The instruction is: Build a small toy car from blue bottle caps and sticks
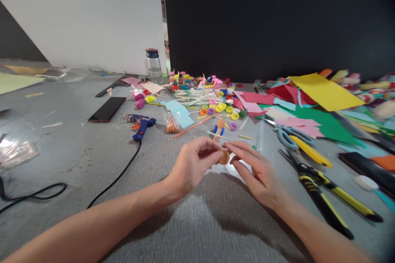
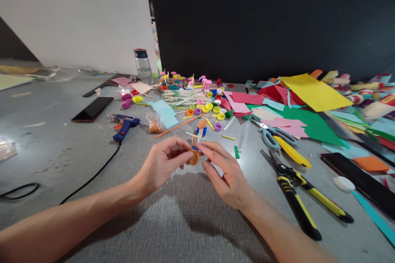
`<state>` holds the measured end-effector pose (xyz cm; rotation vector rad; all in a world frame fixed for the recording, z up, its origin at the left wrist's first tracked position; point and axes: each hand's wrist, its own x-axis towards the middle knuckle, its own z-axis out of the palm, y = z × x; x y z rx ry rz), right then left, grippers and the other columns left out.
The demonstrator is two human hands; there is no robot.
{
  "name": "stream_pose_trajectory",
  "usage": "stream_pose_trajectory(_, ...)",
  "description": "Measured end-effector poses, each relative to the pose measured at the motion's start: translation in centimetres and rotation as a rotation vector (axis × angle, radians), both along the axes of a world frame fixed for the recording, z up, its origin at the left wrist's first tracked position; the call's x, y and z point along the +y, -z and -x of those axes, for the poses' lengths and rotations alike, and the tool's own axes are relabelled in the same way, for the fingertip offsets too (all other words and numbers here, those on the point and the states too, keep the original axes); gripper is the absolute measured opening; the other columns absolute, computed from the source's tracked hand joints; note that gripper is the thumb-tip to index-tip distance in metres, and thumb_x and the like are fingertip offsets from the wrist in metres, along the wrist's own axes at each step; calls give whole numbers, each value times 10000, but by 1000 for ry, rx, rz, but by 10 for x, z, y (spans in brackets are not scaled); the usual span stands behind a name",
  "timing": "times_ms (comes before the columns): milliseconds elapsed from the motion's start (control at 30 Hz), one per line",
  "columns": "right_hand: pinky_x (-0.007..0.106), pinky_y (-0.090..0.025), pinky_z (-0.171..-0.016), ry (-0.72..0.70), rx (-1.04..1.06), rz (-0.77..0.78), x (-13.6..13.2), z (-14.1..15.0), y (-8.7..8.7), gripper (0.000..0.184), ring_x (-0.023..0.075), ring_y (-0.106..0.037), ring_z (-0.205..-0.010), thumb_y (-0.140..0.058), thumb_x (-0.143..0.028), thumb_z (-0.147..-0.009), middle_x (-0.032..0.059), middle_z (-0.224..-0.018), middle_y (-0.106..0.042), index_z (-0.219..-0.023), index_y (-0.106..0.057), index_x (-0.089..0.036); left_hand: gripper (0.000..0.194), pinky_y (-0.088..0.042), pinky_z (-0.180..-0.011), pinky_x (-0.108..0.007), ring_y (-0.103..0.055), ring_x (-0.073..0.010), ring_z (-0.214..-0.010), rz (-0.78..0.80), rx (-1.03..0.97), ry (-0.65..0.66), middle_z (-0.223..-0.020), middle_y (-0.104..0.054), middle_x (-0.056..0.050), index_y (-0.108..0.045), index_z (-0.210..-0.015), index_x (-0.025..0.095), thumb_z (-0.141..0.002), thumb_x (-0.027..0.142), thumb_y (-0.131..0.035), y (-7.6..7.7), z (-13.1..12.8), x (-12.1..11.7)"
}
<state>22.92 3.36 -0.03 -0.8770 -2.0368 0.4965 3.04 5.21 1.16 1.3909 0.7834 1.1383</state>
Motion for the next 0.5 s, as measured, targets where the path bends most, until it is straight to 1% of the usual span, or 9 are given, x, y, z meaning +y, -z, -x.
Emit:
stream_pose_trajectory(33,384,-511,-1046,-6,-22,0,-2,1,0,500,212,-539,-1302,-470,-177,-1021,39,-1459,-523,-1481,-473,-373,71,-467,-613,-201,-608,-79,-674,6,-8,-1,-764,-689,4,-649,-867,141,-875,201,-685,-1,0,0)
stream_pose_trajectory(100,444,-409,-1165,-36,-53,7,-5,3,1,532,232,-423,-1424,-442,-238,-1041,26,-1566,-419,-1548,-365,-376,68,-470,-611,-203,-611,-82,-674,18,-30,2,-758,-695,-2,-646,-866,135,-875,193,-681,-2,-1,-1)
stream_pose_trajectory(167,486,-311,-1226,-79,-63,29,-7,6,2,561,247,-305,-1498,-410,-320,-1057,15,-1634,-313,-1594,-254,-365,74,-485,-629,-209,-626,-88,-688,26,-58,4,-761,-703,-6,-646,-872,134,-877,197,-684,-3,-2,-2)
stream_pose_trajectory(233,505,-243,-1251,-115,-64,69,-8,9,3,599,258,-208,-1536,-374,-410,-1063,11,-1674,-214,-1618,-157,-344,79,-501,-648,-218,-641,-94,-699,33,-78,4,-763,-708,-7,-647,-876,137,-880,205,-685,-3,-2,-3)
stream_pose_trajectory(333,511,-169,-1267,-135,-51,107,-8,12,4,672,273,-117,-1556,-336,-517,-1051,10,-1698,-104,-1631,-68,-310,82,-511,-659,-224,-652,-98,-699,47,-85,9,-747,-712,-5,-642,-860,141,-878,207,-686,-3,-2,-3)
stream_pose_trajectory(400,502,-145,-1272,-134,-48,107,-8,12,4,700,276,-87,-1559,-326,-550,-1042,5,-1702,-69,-1632,-44,-300,84,-514,-667,-226,-655,-99,-701,46,-95,7,-746,-714,-3,-638,-852,145,-875,206,-690,-4,-2,-2)
stream_pose_trajectory(500,479,-130,-1278,-142,-75,95,-7,11,5,702,263,-57,-1563,-331,-544,-1044,-5,-1703,-53,-1631,-31,-304,80,-521,-679,-237,-658,-105,-711,40,-90,-5,-759,-718,-7,-640,-860,147,-874,208,-690,-5,-2,-2)
